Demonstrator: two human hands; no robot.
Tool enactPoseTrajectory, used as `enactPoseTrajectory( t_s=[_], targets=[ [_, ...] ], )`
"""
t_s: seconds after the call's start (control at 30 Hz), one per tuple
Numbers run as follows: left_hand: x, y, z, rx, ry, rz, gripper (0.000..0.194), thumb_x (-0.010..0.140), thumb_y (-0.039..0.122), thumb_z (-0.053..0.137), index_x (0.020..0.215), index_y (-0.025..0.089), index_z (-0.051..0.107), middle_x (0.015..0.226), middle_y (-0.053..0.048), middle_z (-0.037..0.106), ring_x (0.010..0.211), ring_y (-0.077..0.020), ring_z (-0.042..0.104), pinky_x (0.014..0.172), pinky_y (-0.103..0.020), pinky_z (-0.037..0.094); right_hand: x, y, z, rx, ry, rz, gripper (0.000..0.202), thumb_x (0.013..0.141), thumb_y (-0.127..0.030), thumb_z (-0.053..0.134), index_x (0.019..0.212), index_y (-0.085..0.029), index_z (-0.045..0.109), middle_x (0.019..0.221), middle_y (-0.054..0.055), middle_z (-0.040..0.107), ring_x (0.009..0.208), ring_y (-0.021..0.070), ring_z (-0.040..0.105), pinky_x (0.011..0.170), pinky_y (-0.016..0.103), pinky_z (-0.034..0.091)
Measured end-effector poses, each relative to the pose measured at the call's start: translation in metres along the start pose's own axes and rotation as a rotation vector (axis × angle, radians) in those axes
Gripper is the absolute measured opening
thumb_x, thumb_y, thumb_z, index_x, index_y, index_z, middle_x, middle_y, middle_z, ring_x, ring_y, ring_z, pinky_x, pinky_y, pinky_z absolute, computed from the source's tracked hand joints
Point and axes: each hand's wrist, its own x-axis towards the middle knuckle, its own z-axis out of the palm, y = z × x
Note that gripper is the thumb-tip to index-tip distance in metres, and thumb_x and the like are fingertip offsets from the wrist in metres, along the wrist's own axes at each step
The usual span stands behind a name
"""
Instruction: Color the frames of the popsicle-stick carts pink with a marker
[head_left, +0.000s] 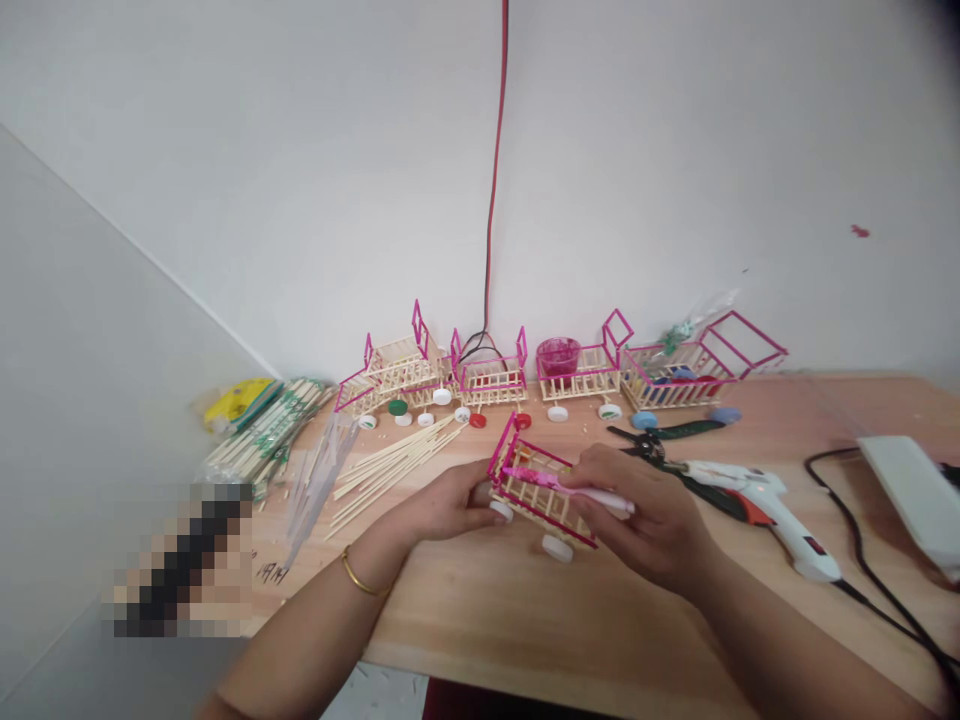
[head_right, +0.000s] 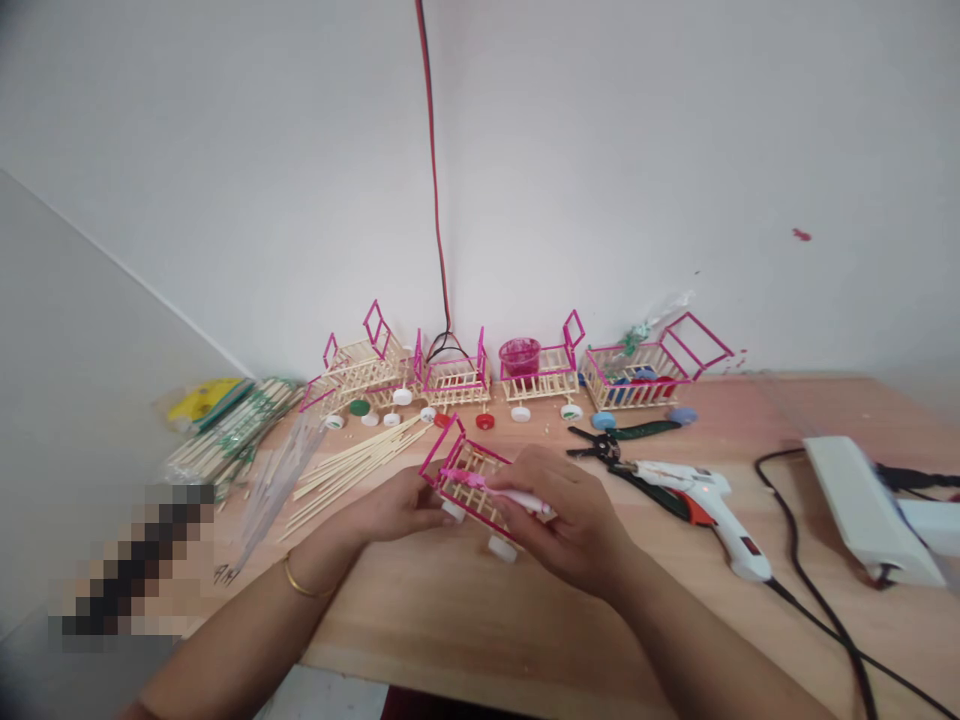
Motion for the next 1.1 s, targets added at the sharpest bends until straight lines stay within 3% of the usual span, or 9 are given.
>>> enactPoseTrajectory(
  t_s=[0.3, 0.63, 0.87, 1.1],
  targets=[
    [0.000, 0.006, -0.003, 0.086, -0.016, -0.003, 0.051, 0.078, 0.031, 0.071, 0.124, 0.014, 0.056, 0.097, -0.006, 0.067, 0.089, -0.0205, 0.059, 0.085, -0.032, 0.046, -0.006, 0.019, 0.003, -0.160, 0.061, 0.192, 0.013, 0.091, -0.022, 0.057, 0.103, -0.021, 0.063, 0.086, 0.003, 0.068, 0.077, 0.0159, 0.065, 0.068, 0.026, 0.048],
    [-0.001, 0.005, -0.004, 0.122, -0.010, 0.003, 0.051, 0.078, 0.031, 0.071, 0.123, 0.013, 0.057, 0.092, -0.006, 0.066, 0.086, -0.0201, 0.058, 0.081, -0.031, 0.046, -0.003, 0.007, -0.002, -0.013, 0.007, 0.082, 0.009, 0.087, -0.015, 0.057, 0.091, -0.021, 0.063, 0.072, 0.000, 0.061, 0.062, 0.0124, 0.057, 0.057, 0.025, 0.043],
    [0.000, 0.004, -0.003, 0.113, -0.006, 0.011, 0.051, 0.078, 0.029, 0.070, 0.125, 0.015, 0.056, 0.103, -0.007, 0.067, 0.090, -0.0198, 0.059, 0.084, -0.032, 0.045, 0.000, 0.006, 0.004, -0.003, -0.064, -0.001, 0.010, 0.088, -0.017, 0.059, 0.096, -0.020, 0.063, 0.077, 0.002, 0.066, 0.070, 0.0138, 0.060, 0.062, 0.026, 0.045],
    [0.000, 0.001, -0.001, 0.084, -0.002, 0.008, 0.051, 0.078, 0.025, 0.070, 0.127, 0.017, 0.055, 0.106, -0.006, 0.067, 0.095, -0.0206, 0.059, 0.086, -0.031, 0.046, -0.003, 0.014, 0.005, -0.064, -0.038, 0.090, 0.010, 0.089, -0.018, 0.057, 0.096, -0.020, 0.063, 0.080, 0.003, 0.067, 0.071, 0.0147, 0.063, 0.064, 0.026, 0.047]
  ],
)
